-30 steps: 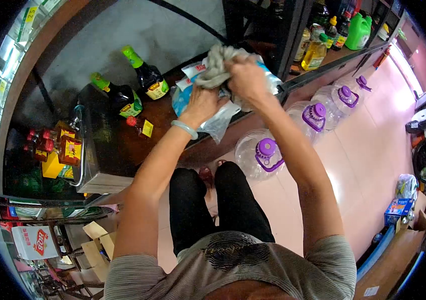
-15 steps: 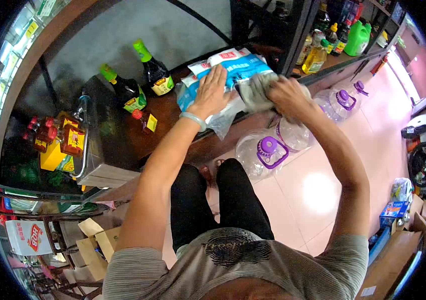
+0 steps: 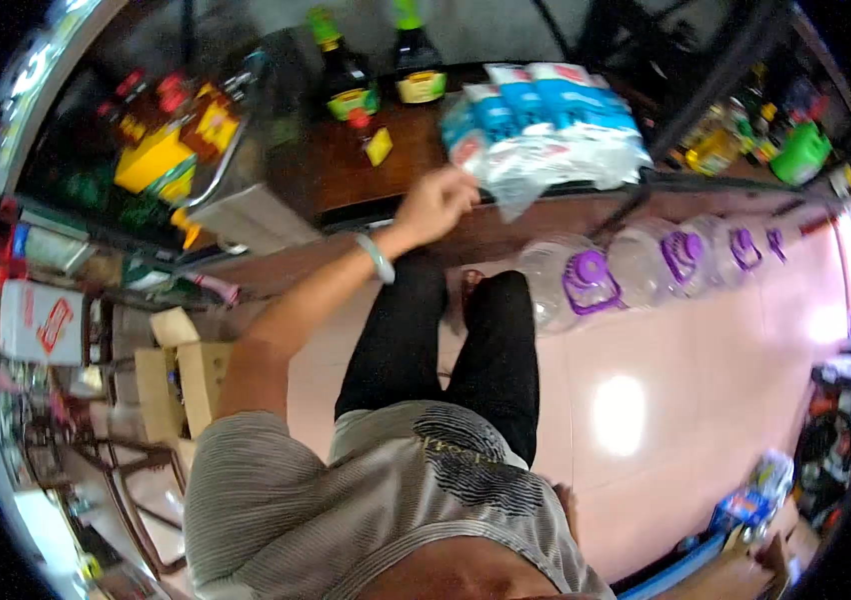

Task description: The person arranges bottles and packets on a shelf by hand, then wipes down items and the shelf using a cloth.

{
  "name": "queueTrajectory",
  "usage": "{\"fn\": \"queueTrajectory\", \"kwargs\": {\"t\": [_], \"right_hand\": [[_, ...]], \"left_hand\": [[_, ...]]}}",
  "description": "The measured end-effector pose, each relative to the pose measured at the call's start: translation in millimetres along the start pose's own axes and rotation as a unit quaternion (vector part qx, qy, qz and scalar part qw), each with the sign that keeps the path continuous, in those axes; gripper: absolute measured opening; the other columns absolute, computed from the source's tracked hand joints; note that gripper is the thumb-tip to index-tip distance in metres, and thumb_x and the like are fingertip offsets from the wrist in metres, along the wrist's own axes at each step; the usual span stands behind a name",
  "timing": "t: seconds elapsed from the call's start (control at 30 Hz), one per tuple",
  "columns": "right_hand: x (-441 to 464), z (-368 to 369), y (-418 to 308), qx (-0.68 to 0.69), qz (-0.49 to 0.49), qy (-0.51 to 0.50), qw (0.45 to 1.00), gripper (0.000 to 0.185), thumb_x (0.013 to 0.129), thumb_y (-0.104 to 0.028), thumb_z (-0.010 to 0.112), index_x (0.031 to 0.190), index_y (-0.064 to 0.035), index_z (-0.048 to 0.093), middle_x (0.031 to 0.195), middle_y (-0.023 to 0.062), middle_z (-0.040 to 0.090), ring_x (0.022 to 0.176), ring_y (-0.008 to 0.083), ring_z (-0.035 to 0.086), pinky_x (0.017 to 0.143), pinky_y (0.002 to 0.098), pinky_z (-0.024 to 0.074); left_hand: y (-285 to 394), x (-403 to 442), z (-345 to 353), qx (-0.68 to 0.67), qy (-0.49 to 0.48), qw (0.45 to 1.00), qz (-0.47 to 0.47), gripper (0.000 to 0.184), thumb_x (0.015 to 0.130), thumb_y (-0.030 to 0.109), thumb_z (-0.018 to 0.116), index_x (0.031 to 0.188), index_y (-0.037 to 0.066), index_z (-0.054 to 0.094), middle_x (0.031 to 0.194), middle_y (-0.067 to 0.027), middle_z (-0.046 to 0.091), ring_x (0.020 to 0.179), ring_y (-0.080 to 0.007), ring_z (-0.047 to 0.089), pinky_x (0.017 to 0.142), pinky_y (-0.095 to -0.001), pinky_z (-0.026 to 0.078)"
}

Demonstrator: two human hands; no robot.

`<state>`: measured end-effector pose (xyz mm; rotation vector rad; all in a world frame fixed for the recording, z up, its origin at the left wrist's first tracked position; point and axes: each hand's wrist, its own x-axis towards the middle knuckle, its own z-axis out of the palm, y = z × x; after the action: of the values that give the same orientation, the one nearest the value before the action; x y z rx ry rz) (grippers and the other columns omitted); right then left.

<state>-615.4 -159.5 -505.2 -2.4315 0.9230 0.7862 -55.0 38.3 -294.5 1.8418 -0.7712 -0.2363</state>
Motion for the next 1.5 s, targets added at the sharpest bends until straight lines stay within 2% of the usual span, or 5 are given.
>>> {"fn": "queueTrajectory", "kwargs": {"t": [0.17, 0.47, 0.63, 0.9, 1.5], "right_hand": [[5.7, 28.4, -22.7, 0.034, 0.028, -0.105, 0.993, 0.038, 0.077, -0.031, 0.053, 0.109, -0.0097, 0.05, 0.103, 0.0175, 0.054, 0.097, 0.0325, 0.051, 0.079, 0.044, 0.0416], [125.0, 0.4, -44.9, 0.028, -0.005, -0.045, 0.999, 0.027, 0.077, -0.026, 0.052, 0.096, -0.0082, 0.059, 0.094, 0.0179, 0.058, 0.091, 0.0337, 0.055, 0.075, 0.0451, 0.0444], [149.7, -14.0, -39.8, 0.035, -0.193, 0.138, 0.971, 0.022, 0.072, -0.018, 0.047, 0.073, 0.0007, 0.059, 0.073, 0.0264, 0.057, 0.069, 0.0398, 0.058, 0.056, 0.0457, 0.0435], [109.1, 53.4, 10.1, -0.022, -0.032, -0.051, 0.998, 0.027, 0.075, -0.027, 0.051, 0.086, -0.0038, 0.06, 0.089, 0.0167, 0.06, 0.084, 0.0341, 0.058, 0.072, 0.0421, 0.0468], [95.1, 46.8, -14.4, 0.082, -0.011, -0.039, 0.996, 0.028, 0.074, -0.027, 0.05, 0.084, -0.0034, 0.061, 0.083, 0.0203, 0.061, 0.079, 0.0379, 0.058, 0.067, 0.044, 0.0471]], "left_hand": [[-10.3, -59.2, -29.0, 0.073, 0.166, 0.964, -0.194, 0.024, 0.076, 0.015, 0.058, 0.096, 0.001, 0.056, 0.08, -0.0149, 0.062, 0.075, -0.0205, 0.062, 0.067, -0.0311, 0.047], [-55.9, 4.9, -105.5, 0.328, 0.387, 0.859, -0.071, 0.055, 0.065, 0.029, 0.073, 0.1, -0.006, 0.048, 0.093, -0.0209, 0.052, 0.087, -0.0339, 0.052, 0.075, -0.0386, 0.043], [-18.0, 44.2, -119.1, 0.373, 0.329, 0.863, -0.089, 0.037, 0.072, 0.023, 0.064, 0.104, 0.007, 0.056, 0.101, -0.0182, 0.054, 0.092, -0.0317, 0.054, 0.077, -0.0393, 0.045], [-20.0, 59.0, -149.2, 0.441, 0.048, 0.886, -0.136, 0.036, 0.067, -0.001, 0.053, 0.102, 0.0, 0.058, 0.098, -0.0227, 0.057, 0.096, -0.0333, 0.054, 0.085, -0.0372, 0.043], [-17.4, 108.3, -162.2, 0.481, 0.008, 0.845, -0.234, 0.04, 0.075, 0.033, 0.058, 0.056, -0.002, 0.059, 0.053, -0.0146, 0.058, 0.056, -0.0278, 0.061, 0.067, -0.0345, 0.049]]}}
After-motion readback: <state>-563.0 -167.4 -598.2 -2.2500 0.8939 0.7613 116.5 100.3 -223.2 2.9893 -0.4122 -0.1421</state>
